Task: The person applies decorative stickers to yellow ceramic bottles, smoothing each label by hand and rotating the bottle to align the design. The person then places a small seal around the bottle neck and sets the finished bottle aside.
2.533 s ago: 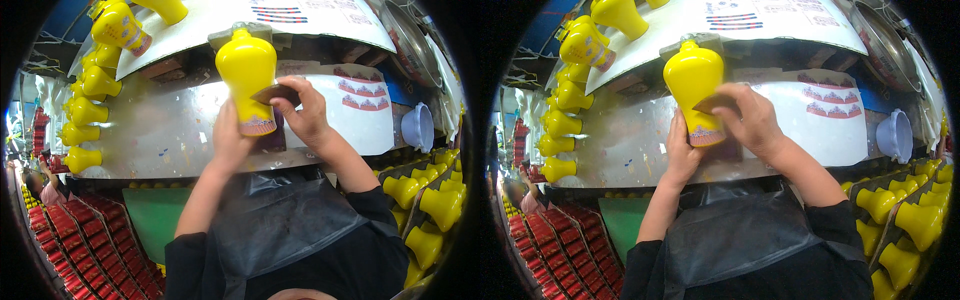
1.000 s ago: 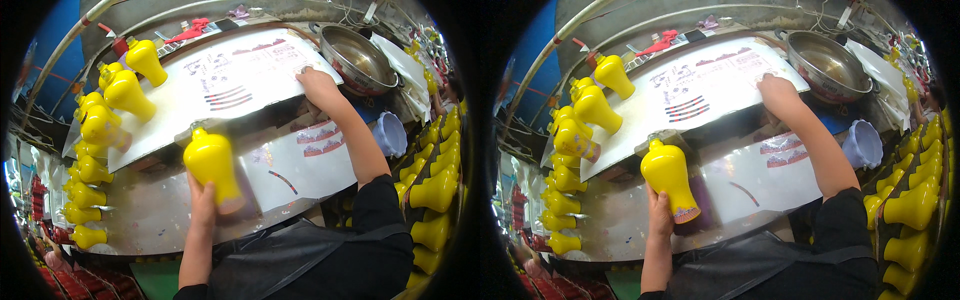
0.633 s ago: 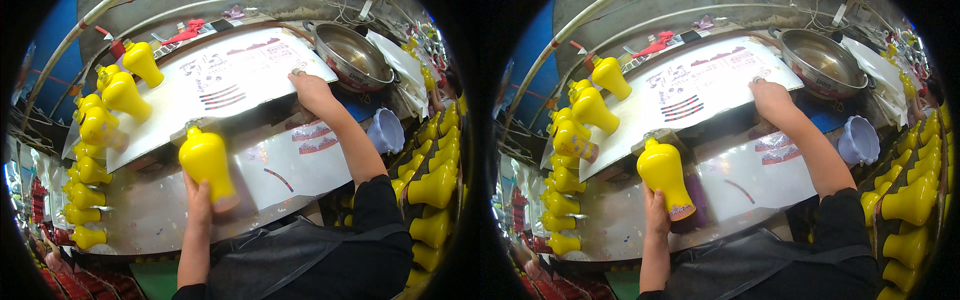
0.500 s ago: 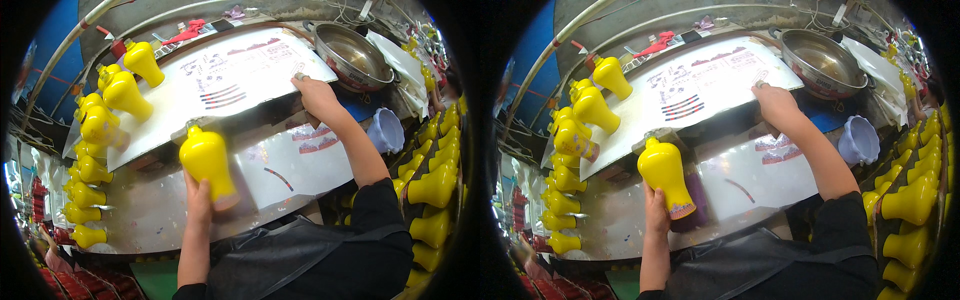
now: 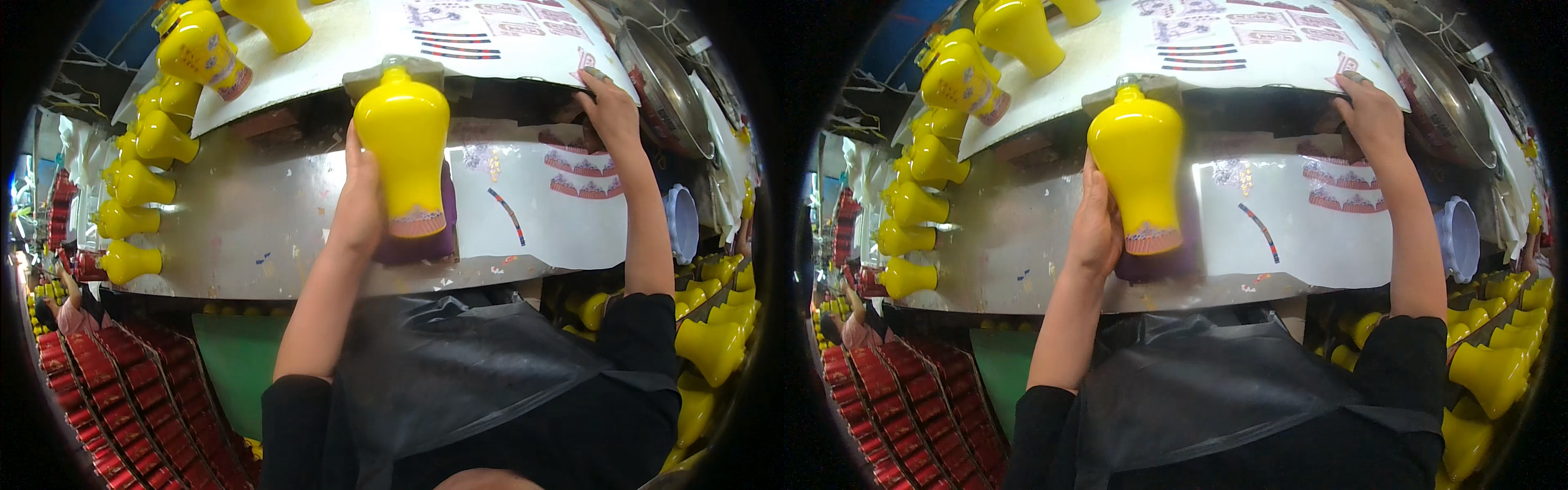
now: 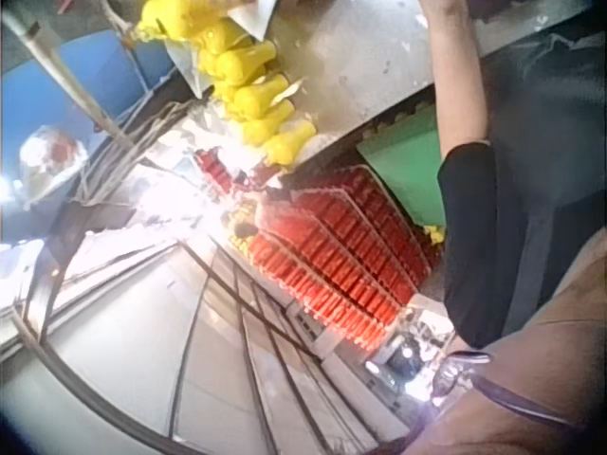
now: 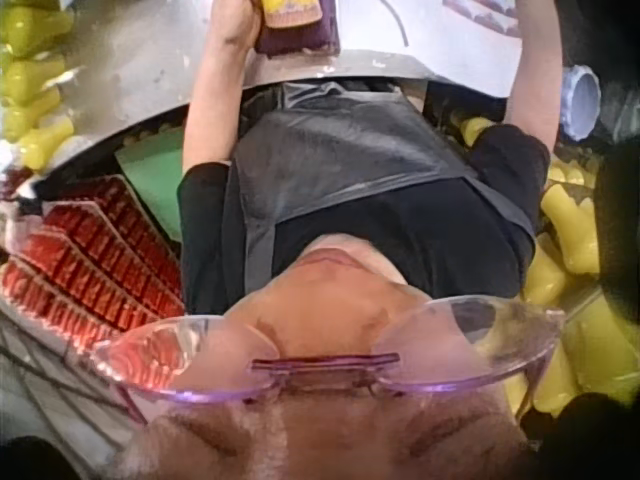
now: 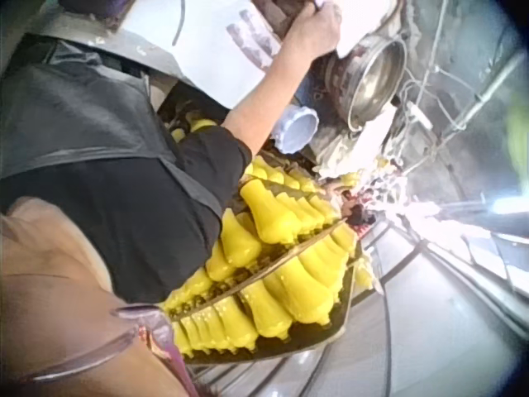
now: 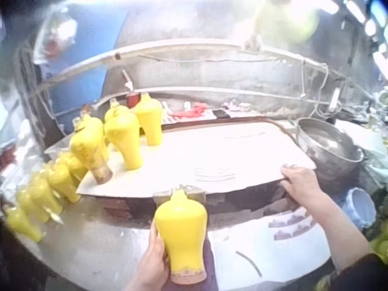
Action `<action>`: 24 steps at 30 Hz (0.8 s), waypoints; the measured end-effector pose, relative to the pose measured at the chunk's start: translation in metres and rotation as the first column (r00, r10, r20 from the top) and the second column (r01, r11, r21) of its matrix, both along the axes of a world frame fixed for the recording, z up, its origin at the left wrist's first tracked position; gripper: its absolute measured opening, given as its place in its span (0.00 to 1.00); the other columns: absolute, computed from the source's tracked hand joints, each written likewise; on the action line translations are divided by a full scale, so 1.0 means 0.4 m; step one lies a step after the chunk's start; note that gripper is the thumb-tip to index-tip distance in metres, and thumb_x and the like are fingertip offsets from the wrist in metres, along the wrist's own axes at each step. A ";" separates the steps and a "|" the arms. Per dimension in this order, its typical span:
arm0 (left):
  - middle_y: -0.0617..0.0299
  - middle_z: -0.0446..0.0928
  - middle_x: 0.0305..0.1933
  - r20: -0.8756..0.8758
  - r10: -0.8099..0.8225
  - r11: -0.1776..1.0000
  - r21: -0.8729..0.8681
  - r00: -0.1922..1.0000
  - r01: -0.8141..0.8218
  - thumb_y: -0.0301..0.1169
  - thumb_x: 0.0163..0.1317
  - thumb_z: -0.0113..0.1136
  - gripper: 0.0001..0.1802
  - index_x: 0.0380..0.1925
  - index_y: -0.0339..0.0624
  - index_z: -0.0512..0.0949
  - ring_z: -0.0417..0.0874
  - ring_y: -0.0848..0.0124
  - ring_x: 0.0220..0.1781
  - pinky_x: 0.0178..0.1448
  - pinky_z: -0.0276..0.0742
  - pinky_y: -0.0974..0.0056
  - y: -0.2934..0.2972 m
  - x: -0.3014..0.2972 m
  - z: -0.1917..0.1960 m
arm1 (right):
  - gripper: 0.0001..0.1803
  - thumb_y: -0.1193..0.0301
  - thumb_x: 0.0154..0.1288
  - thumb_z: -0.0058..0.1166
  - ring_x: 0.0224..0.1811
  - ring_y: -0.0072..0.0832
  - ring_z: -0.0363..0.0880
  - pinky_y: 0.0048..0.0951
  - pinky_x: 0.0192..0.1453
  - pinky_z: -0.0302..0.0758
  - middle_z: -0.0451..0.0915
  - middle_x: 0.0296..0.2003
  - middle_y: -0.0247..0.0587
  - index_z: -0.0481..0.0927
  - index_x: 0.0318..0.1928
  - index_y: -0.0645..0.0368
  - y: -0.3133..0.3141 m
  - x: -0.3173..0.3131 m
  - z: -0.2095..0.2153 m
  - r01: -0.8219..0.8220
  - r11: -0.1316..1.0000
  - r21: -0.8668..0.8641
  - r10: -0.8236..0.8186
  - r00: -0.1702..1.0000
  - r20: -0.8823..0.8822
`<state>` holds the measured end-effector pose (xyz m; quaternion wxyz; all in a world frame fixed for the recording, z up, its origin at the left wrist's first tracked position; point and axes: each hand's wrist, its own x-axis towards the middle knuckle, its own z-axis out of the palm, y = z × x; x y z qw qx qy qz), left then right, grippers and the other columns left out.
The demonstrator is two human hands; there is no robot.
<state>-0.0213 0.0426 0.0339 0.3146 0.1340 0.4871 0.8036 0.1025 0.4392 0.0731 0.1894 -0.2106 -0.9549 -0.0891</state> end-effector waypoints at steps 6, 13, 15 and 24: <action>0.55 0.58 0.80 0.037 -0.050 0.998 -0.037 0.998 0.051 0.41 0.83 0.44 0.38 0.84 0.52 0.40 0.62 0.60 0.81 0.82 0.62 0.53 -0.008 -0.002 0.025 | 0.13 0.61 0.73 0.61 0.36 0.47 0.85 0.41 0.41 0.80 0.84 0.32 0.46 0.89 0.52 0.48 0.034 0.032 -0.008 -0.110 0.990 0.083 0.116 0.991 -0.069; 0.49 0.60 0.77 -0.047 -0.070 0.997 -0.037 0.996 0.068 0.29 0.65 0.65 0.56 0.83 0.49 0.38 0.65 0.54 0.78 0.80 0.64 0.51 -0.006 -0.014 0.008 | 0.13 0.63 0.73 0.61 0.38 0.41 0.88 0.34 0.47 0.80 0.88 0.39 0.51 0.90 0.48 0.57 0.081 0.010 0.037 -0.208 0.948 -0.242 0.168 0.970 -0.178; 0.49 0.60 0.76 -0.074 -0.068 0.996 -0.061 0.995 0.063 0.29 0.64 0.66 0.56 0.83 0.48 0.38 0.66 0.54 0.78 0.80 0.64 0.51 -0.003 -0.015 0.008 | 0.15 0.63 0.72 0.61 0.36 0.34 0.88 0.31 0.46 0.79 0.89 0.37 0.49 0.90 0.47 0.62 0.061 0.002 0.056 -0.117 0.929 -0.351 0.071 0.987 -0.143; 0.46 0.64 0.74 -0.101 -0.068 0.991 -0.118 0.993 0.055 0.31 0.62 0.66 0.57 0.83 0.47 0.38 0.69 0.53 0.75 0.78 0.67 0.50 -0.004 -0.010 0.025 | 0.16 0.64 0.76 0.61 0.33 0.13 0.80 0.18 0.38 0.76 0.88 0.36 0.36 0.89 0.48 0.66 -0.223 -0.108 0.199 -0.168 0.311 -0.935 0.124 0.983 -0.136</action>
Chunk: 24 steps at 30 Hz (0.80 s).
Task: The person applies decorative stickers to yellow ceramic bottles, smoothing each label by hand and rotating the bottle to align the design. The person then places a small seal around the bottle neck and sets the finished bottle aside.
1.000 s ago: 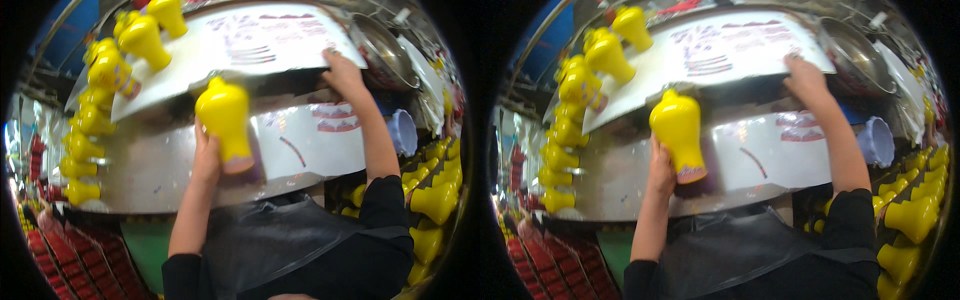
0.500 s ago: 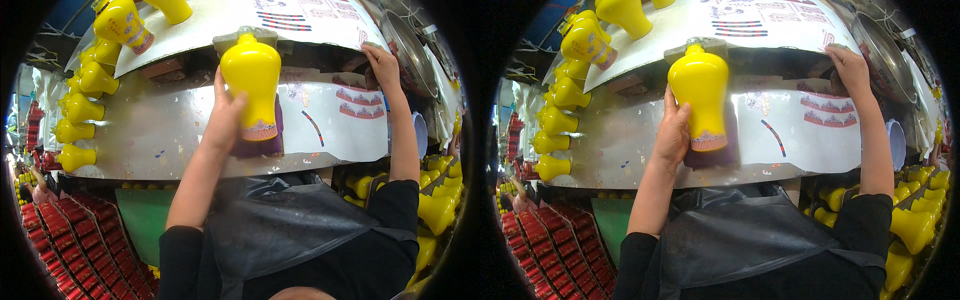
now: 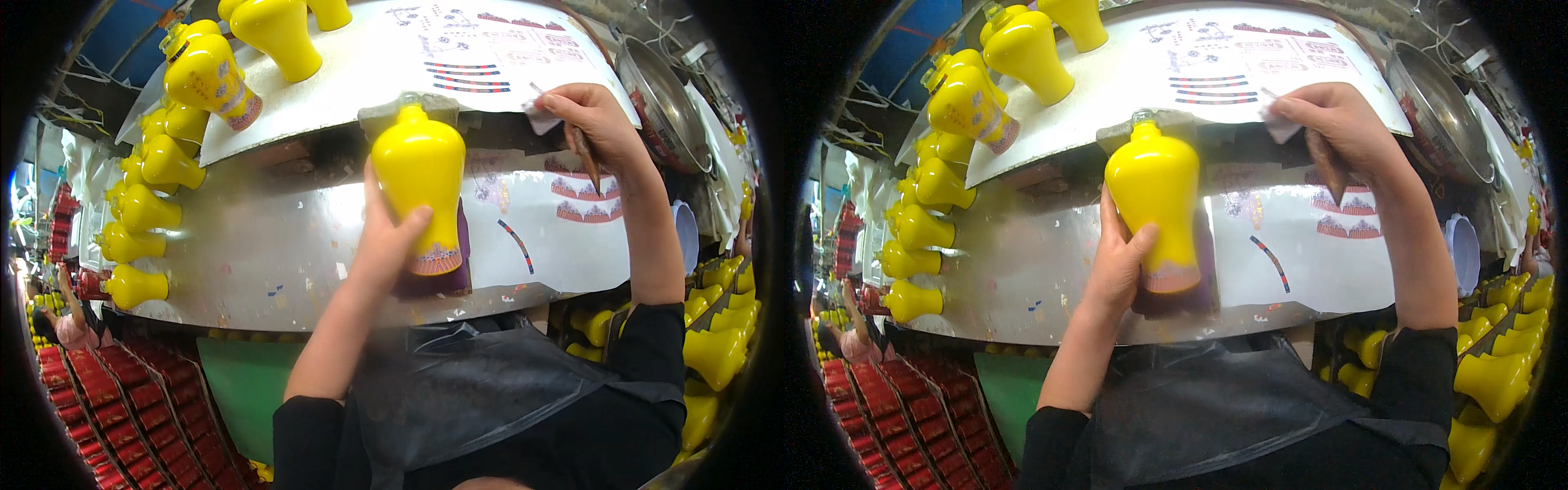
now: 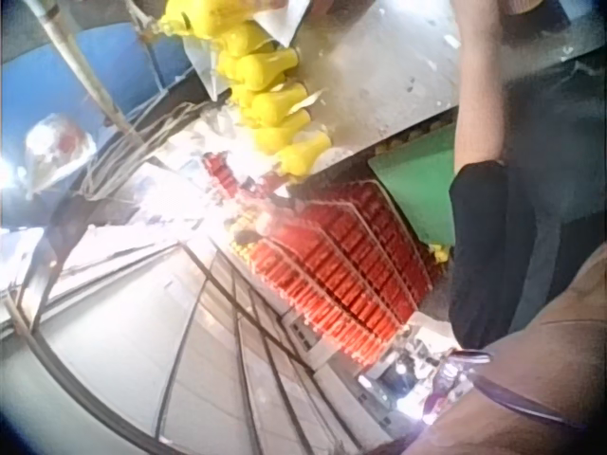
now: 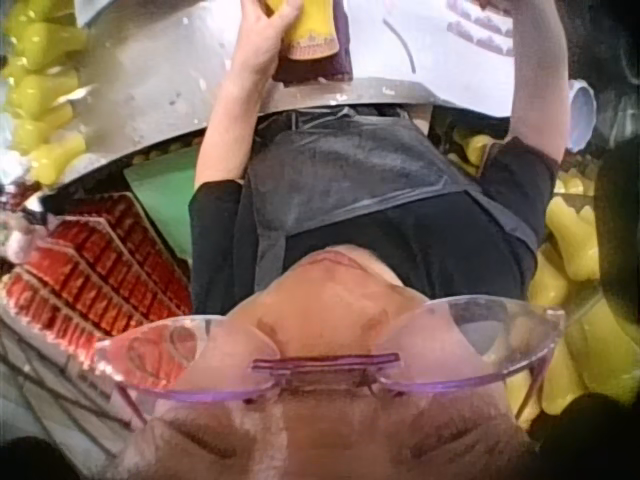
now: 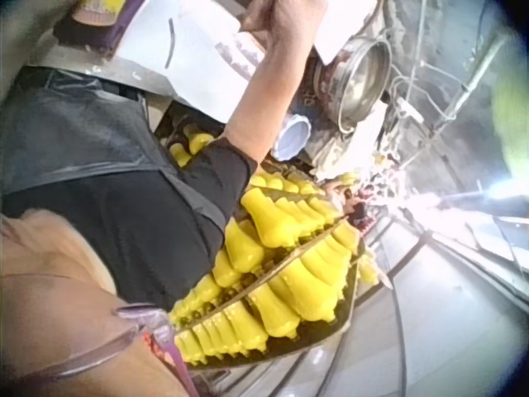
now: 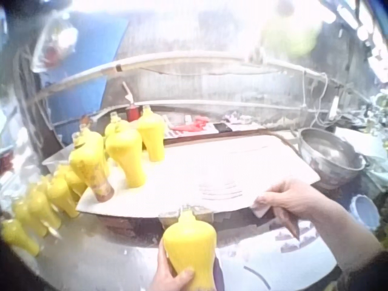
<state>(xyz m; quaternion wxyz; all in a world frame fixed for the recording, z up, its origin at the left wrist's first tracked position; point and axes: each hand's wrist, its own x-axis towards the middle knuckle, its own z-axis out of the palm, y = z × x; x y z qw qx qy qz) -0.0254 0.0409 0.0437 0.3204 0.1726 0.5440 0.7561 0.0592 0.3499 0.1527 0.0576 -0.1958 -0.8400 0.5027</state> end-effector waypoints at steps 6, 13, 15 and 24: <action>0.43 0.57 0.79 -0.145 0.047 0.995 -0.075 0.988 -0.058 0.30 0.64 0.66 0.58 0.83 0.45 0.35 0.62 0.53 0.80 0.82 0.59 0.50 -0.005 -0.010 -0.003 | 0.12 0.67 0.73 0.63 0.34 0.24 0.88 0.24 0.40 0.84 0.90 0.37 0.40 0.90 0.49 0.60 -0.193 -0.035 0.066 -0.283 0.902 0.326 0.397 0.841 -0.367; 0.43 0.58 0.79 -0.194 0.152 0.988 0.019 0.969 -0.151 0.46 0.66 0.67 0.53 0.82 0.42 0.48 0.62 0.54 0.80 0.81 0.58 0.51 0.011 -0.083 0.049 | 0.27 0.52 0.65 0.67 0.20 0.22 0.76 0.25 0.23 0.72 0.71 0.22 0.31 0.86 0.50 0.64 -0.335 0.027 -0.008 -0.098 0.172 0.980 0.750 0.658 -0.065; 0.43 0.65 0.73 -0.361 0.157 0.959 -0.166 0.919 -0.228 0.46 0.63 0.70 0.49 0.78 0.40 0.56 0.67 0.53 0.75 0.78 0.63 0.50 0.036 -0.108 0.060 | 0.28 0.51 0.64 0.67 0.18 0.22 0.75 0.24 0.22 0.71 0.70 0.21 0.31 0.85 0.50 0.65 -0.350 0.029 -0.044 -0.090 0.127 0.988 0.748 0.663 -0.036; 0.48 0.76 0.60 -0.587 0.191 0.938 -0.126 0.787 -0.322 0.42 0.56 0.77 0.37 0.63 0.38 0.74 0.75 0.53 0.65 0.71 0.70 0.50 0.053 -0.109 0.044 | 0.24 0.76 0.54 0.63 0.17 0.19 0.68 0.23 0.22 0.64 0.64 0.17 0.27 0.89 0.54 0.63 -0.371 0.059 -0.135 0.001 0.062 0.998 0.713 0.699 -0.045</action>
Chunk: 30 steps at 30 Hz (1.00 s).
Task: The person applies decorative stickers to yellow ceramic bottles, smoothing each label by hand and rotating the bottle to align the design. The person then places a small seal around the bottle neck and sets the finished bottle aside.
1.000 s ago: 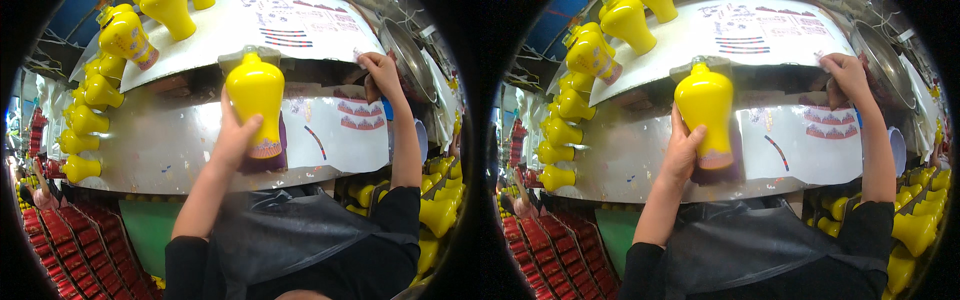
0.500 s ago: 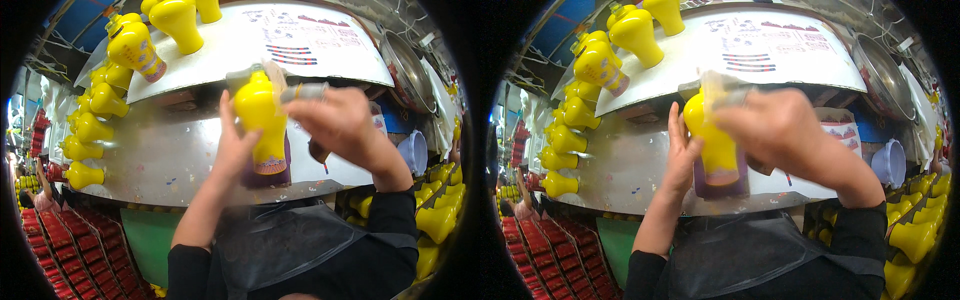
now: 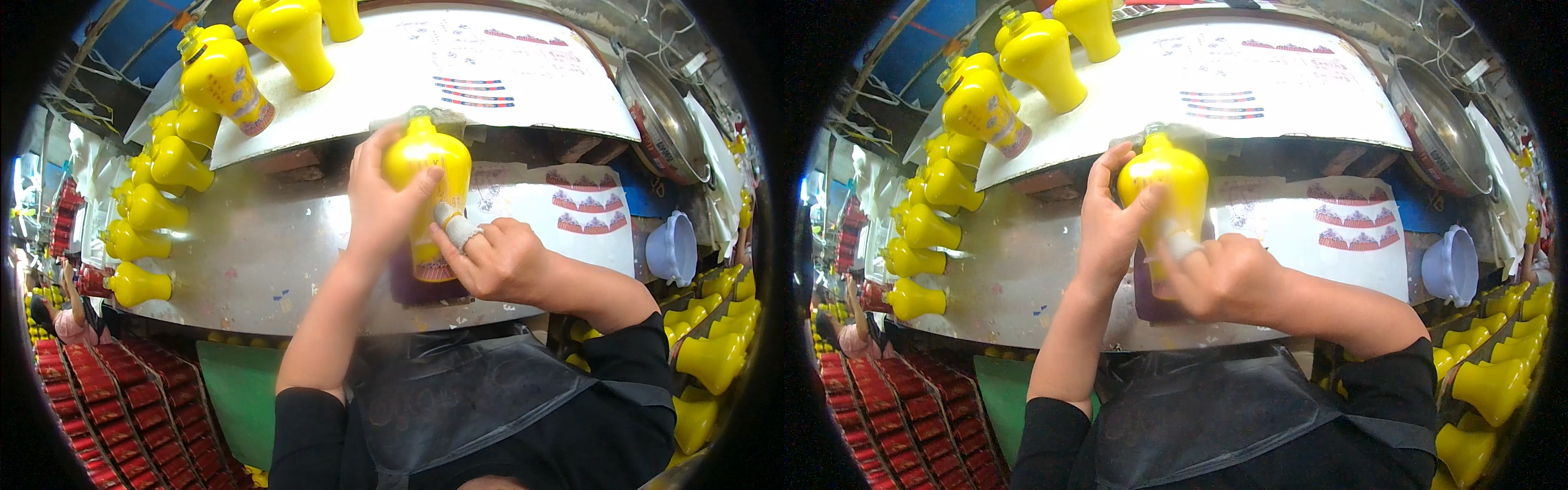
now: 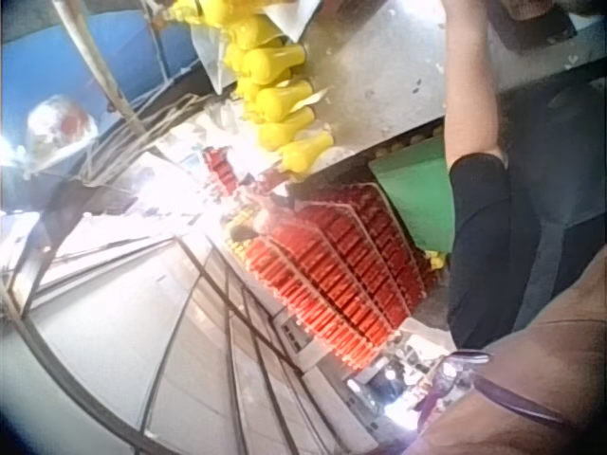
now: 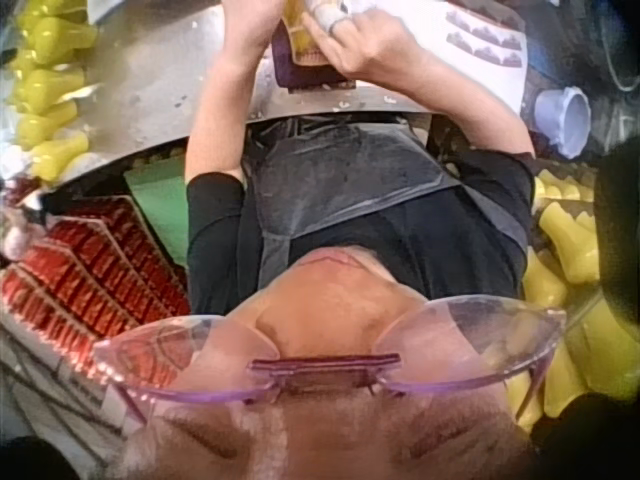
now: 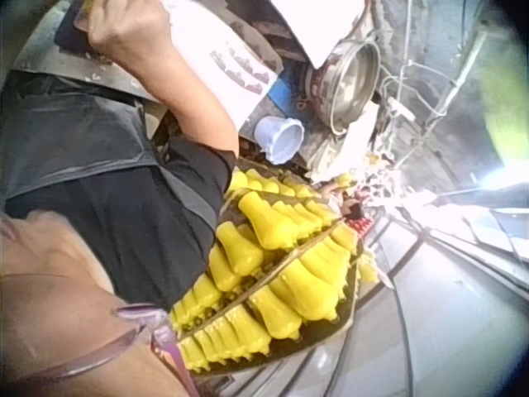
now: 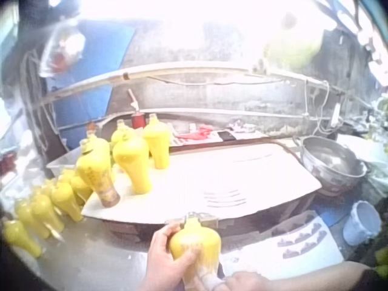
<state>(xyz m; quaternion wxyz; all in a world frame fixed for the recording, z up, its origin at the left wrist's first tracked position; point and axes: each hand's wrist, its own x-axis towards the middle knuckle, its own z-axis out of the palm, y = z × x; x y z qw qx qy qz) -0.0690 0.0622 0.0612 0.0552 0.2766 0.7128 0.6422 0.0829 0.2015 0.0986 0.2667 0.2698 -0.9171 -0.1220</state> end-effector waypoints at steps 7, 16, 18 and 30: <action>0.44 0.72 0.69 -0.375 -0.019 0.985 -0.163 0.927 -0.046 0.51 0.60 0.72 0.45 0.70 0.37 0.68 0.70 0.48 0.71 0.75 0.63 0.47 -0.049 0.016 -0.042 | 0.21 0.64 0.71 0.61 0.17 0.19 0.74 0.22 0.19 0.71 0.72 0.20 0.33 0.85 0.56 0.67 -0.025 0.041 0.010 -0.126 0.990 -0.056 0.132 0.984 0.118; 0.37 0.51 0.81 -0.616 -0.070 0.937 -0.311 0.785 -0.161 0.61 0.68 0.58 0.52 0.79 0.37 0.52 0.54 0.38 0.80 0.80 0.50 0.39 -0.063 0.064 -0.084 | 0.25 0.64 0.71 0.60 0.25 0.42 0.85 0.37 0.28 0.82 0.82 0.37 0.53 0.78 0.67 0.45 0.043 -0.110 0.058 0.302 0.821 -0.485 -0.180 0.943 0.281; 0.36 0.51 0.81 -0.578 -0.112 0.911 -0.385 0.809 -0.149 0.61 0.68 0.58 0.53 0.79 0.37 0.51 0.54 0.38 0.80 0.80 0.50 0.39 -0.057 0.066 -0.085 | 0.25 0.64 0.72 0.59 0.27 0.44 0.86 0.39 0.29 0.82 0.81 0.38 0.54 0.77 0.68 0.44 0.038 -0.123 0.053 0.381 0.790 -0.480 -0.235 0.911 0.338; 0.39 0.62 0.75 -0.649 -0.163 0.927 -0.358 0.743 -0.109 0.57 0.70 0.56 0.41 0.75 0.44 0.64 0.60 0.42 0.77 0.77 0.53 0.40 -0.045 0.009 -0.031 | 0.26 0.63 0.75 0.56 0.32 0.47 0.83 0.40 0.37 0.81 0.78 0.36 0.54 0.76 0.71 0.40 0.067 -0.122 -0.012 0.387 0.647 -0.657 -0.156 0.910 0.383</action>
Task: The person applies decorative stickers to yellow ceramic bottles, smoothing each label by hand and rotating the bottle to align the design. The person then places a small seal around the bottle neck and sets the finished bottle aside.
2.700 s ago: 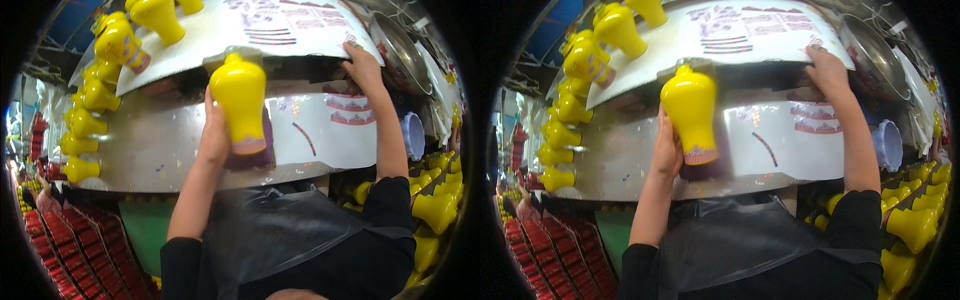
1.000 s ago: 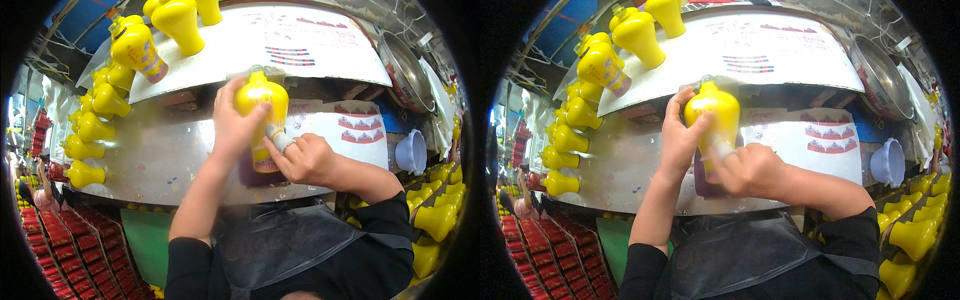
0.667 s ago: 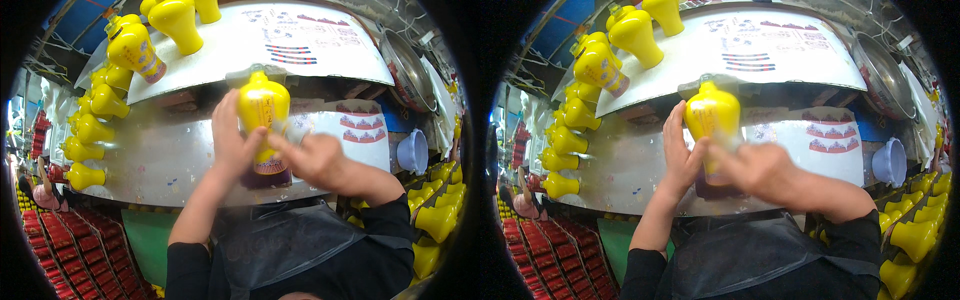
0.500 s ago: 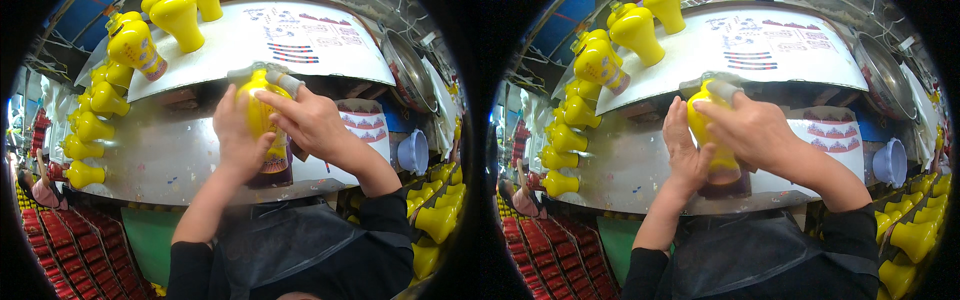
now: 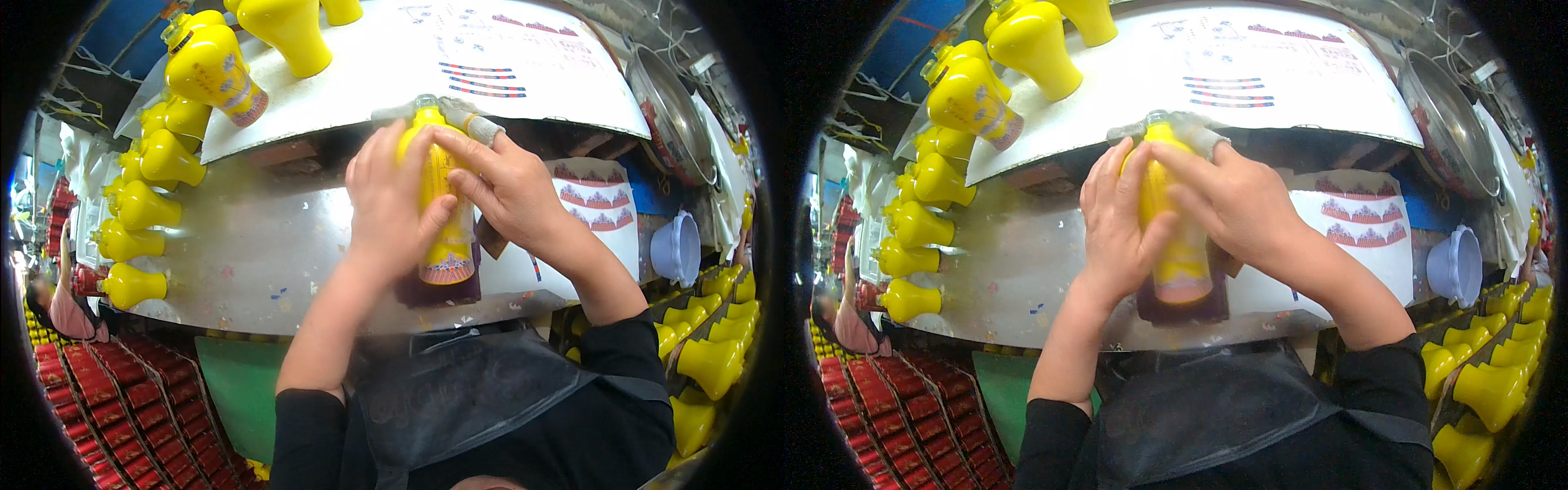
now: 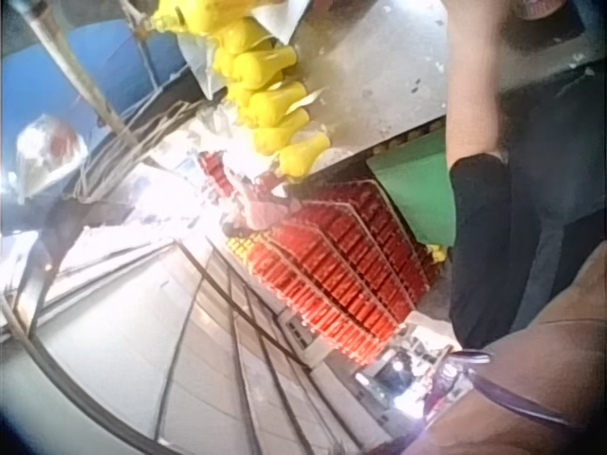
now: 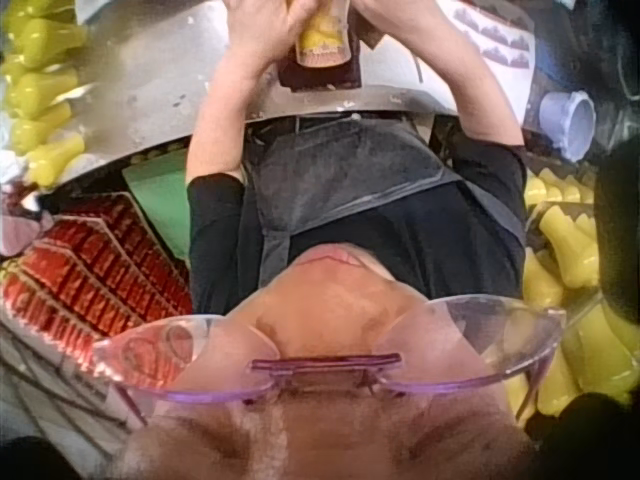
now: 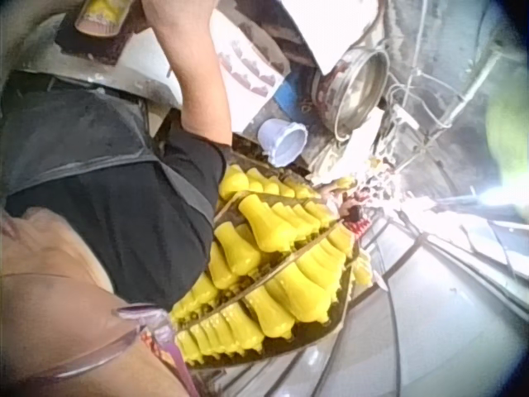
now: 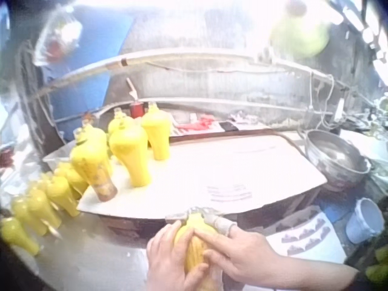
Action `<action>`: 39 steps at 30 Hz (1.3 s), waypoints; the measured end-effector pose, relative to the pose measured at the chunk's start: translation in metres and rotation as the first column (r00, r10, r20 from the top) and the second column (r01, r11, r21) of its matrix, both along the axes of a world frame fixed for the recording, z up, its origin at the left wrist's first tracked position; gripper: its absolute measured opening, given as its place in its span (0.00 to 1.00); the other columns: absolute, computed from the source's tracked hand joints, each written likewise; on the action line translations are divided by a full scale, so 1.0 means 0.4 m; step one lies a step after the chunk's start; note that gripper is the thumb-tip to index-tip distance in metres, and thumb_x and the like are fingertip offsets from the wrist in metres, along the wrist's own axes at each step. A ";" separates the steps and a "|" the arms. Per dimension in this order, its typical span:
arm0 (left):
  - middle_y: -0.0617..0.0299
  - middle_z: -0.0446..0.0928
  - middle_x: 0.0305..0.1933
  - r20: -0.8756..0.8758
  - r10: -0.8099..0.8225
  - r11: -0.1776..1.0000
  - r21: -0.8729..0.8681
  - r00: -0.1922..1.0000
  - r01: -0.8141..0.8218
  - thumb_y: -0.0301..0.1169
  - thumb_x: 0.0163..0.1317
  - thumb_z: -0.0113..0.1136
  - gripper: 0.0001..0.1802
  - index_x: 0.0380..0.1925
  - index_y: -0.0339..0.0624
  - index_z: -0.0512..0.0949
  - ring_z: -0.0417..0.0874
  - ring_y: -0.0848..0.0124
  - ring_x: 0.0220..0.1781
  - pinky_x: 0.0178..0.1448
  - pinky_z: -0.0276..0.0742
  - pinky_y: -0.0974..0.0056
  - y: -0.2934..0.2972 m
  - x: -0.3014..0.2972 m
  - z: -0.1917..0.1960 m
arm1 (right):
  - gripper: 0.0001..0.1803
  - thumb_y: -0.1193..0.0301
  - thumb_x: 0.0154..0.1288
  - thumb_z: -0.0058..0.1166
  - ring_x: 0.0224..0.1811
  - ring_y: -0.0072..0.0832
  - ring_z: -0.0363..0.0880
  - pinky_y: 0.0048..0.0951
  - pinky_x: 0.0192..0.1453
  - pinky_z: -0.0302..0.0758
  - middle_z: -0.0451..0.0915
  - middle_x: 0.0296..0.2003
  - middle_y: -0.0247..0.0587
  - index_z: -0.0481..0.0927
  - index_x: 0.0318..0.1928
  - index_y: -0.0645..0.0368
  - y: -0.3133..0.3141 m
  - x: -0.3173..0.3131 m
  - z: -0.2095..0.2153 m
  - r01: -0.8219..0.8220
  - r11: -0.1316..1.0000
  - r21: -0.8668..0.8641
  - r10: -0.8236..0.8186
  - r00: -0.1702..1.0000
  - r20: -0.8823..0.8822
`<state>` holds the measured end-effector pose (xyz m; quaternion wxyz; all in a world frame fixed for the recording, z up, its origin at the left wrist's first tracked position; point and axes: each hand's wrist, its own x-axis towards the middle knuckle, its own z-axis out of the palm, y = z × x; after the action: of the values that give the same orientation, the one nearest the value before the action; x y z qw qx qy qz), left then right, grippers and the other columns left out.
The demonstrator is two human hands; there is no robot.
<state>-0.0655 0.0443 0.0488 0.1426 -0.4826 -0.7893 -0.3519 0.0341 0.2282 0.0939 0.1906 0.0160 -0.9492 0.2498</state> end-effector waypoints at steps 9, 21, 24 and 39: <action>0.41 0.57 0.78 0.586 -0.117 0.944 0.317 0.802 -0.095 0.70 0.69 0.50 0.58 0.80 0.35 0.48 0.67 0.49 0.74 0.77 0.64 0.48 -0.036 0.064 -0.065 | 0.47 0.54 0.70 0.60 0.38 0.37 0.86 0.36 0.46 0.81 0.79 0.54 0.62 0.56 0.81 0.63 -0.006 0.058 -0.007 0.136 0.922 -0.363 -0.060 0.975 0.213; 0.46 0.59 0.75 0.769 -0.348 0.885 0.457 0.536 -0.082 0.50 0.78 0.54 0.46 0.81 0.39 0.42 0.73 0.58 0.69 0.72 0.71 0.54 -0.055 0.117 -0.108 | 0.52 0.57 0.73 0.58 0.36 0.33 0.87 0.32 0.42 0.83 0.84 0.43 0.60 0.40 0.83 0.62 -0.028 0.100 -0.123 0.211 0.703 -0.680 0.068 0.931 0.359; 0.44 0.58 0.77 0.749 -0.327 0.899 0.435 0.576 -0.055 0.49 0.77 0.56 0.48 0.81 0.37 0.41 0.72 0.53 0.73 0.75 0.70 0.51 -0.041 0.116 -0.105 | 0.54 0.55 0.71 0.60 0.38 0.39 0.88 0.34 0.44 0.84 0.83 0.48 0.66 0.40 0.83 0.62 -0.056 0.094 -0.130 0.160 0.824 -0.544 -0.024 0.968 0.249; 0.45 0.61 0.78 0.037 -0.001 0.976 0.218 0.999 -0.007 0.47 0.72 0.54 0.34 0.74 0.47 0.68 0.62 0.48 0.77 0.81 0.55 0.48 -0.017 0.025 -0.045 | 0.52 0.54 0.71 0.59 0.35 0.39 0.87 0.36 0.42 0.83 0.82 0.46 0.66 0.44 0.83 0.59 -0.065 0.092 -0.066 0.242 0.844 -0.480 -0.113 0.953 0.281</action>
<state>-0.0555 0.0376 0.0309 0.1807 -0.4562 -0.7492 -0.4449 0.0708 0.2024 0.0676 0.0936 -0.1539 -0.8628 0.4724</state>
